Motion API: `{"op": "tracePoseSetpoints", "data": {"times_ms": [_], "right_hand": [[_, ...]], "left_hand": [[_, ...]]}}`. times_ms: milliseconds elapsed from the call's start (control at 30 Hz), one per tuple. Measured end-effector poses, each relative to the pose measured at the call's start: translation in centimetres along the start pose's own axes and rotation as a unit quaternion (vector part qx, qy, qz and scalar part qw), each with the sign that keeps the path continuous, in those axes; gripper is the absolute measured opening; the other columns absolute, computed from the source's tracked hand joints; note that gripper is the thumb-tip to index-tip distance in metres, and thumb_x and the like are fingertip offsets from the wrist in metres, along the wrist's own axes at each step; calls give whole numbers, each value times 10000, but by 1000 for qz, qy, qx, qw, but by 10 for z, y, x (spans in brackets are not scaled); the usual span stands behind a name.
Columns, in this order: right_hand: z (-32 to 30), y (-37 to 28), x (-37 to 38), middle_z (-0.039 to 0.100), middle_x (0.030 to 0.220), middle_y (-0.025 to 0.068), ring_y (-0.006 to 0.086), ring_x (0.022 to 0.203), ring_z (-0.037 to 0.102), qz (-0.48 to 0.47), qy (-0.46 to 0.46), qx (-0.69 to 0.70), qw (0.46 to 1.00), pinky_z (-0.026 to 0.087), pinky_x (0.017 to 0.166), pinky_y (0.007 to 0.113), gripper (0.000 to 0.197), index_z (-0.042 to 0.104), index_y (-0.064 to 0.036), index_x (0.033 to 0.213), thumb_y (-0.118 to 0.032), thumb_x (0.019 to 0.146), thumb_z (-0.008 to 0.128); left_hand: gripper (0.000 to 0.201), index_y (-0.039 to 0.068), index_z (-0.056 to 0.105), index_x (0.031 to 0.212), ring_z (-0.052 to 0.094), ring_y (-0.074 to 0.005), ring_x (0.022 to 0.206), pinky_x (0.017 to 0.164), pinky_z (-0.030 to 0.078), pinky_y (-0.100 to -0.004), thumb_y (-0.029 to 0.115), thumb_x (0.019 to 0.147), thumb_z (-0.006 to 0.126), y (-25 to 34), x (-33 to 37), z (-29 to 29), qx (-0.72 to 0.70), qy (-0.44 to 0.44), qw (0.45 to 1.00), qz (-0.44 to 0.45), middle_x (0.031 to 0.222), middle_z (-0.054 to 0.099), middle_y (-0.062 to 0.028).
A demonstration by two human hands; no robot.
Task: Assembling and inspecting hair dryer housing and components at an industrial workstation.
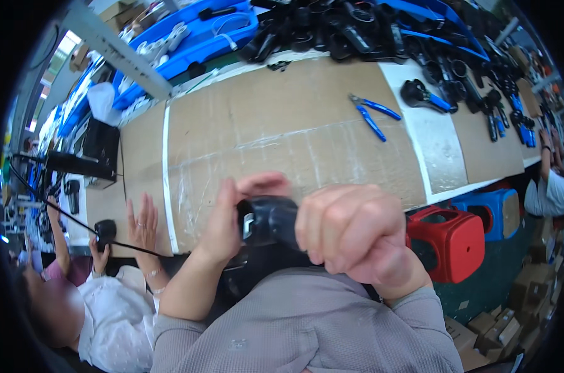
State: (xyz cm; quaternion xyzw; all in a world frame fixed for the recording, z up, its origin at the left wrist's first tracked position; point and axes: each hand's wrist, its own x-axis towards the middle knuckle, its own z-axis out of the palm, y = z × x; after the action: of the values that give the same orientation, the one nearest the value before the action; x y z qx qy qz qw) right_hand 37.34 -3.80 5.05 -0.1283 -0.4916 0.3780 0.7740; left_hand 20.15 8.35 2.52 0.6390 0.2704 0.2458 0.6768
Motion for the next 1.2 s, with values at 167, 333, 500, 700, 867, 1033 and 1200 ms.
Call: {"op": "tracePoseSetpoints", "data": {"times_ms": [167, 333, 500, 700, 867, 1033, 1200], "right_hand": [[-20, 10, -12, 710, 908, 129, 236, 772, 671, 6, -31, -284, 958, 560, 731, 362, 194, 707, -32, 926, -140, 816, 825], [-58, 33, -54, 699, 1166, 83, 237, 1004, 649, 165, -22, -562, 810, 527, 897, 349, 415, 722, -62, 1199, -203, 828, 843], [-69, 37, -77, 704, 1169, 61, 234, 1030, 652, 171, -87, -630, 752, 523, 918, 351, 435, 730, -75, 1230, -223, 837, 843], [-67, 35, -74, 705, 1132, 59, 226, 994, 632, 175, -76, -628, 755, 502, 906, 332, 403, 738, -82, 1210, -192, 836, 838], [-68, 32, -69, 702, 1095, 70, 220, 948, 608, 220, -62, -588, 776, 485, 865, 314, 402, 745, -64, 1188, -121, 806, 854], [-64, 30, -62, 690, 1059, 60, 211, 942, 595, 277, -35, -537, 796, 473, 857, 312, 377, 746, -68, 1171, -111, 812, 851], [-56, 29, -57, 683, 1045, 59, 209, 953, 596, 290, -39, -557, 778, 474, 859, 318, 357, 745, -62, 1157, -100, 817, 847]], "left_hand": [[707, -51, 603, 1366, 632, -302, 1185, 987, 528, -405, 562, 1098, 377, -18, 8, -14, -81, -86, 987, -108, 1349, 633, -226], [708, -50, 576, 1411, 636, -290, 1147, 953, 542, -383, 521, 999, 654, -61, 11, -22, 310, 28, 911, 271, 1322, 619, -221], [899, -58, 526, 1460, 637, -288, 1089, 930, 546, -367, 454, 816, 889, -68, 2, -18, 439, -32, 849, 291, 1265, 610, -197], [928, -26, 549, 1389, 636, -287, 1003, 886, 550, -366, 441, 706, 969, -65, 13, -18, 394, -50, 872, 285, 1168, 620, -160], [855, 8, 568, 1310, 636, -281, 962, 849, 553, -367, 470, 707, 960, -72, 12, -17, 429, -30, 845, 318, 1120, 627, -133], [792, 33, 577, 1259, 633, -273, 934, 822, 553, -366, 480, 721, 948, -74, 7, -13, 441, -5, 837, 324, 1105, 631, -116], [776, 34, 576, 1268, 629, -270, 934, 815, 551, -362, 483, 744, 931, -77, 4, -13, 452, 4, 833, 319, 1105, 628, -108]]}}
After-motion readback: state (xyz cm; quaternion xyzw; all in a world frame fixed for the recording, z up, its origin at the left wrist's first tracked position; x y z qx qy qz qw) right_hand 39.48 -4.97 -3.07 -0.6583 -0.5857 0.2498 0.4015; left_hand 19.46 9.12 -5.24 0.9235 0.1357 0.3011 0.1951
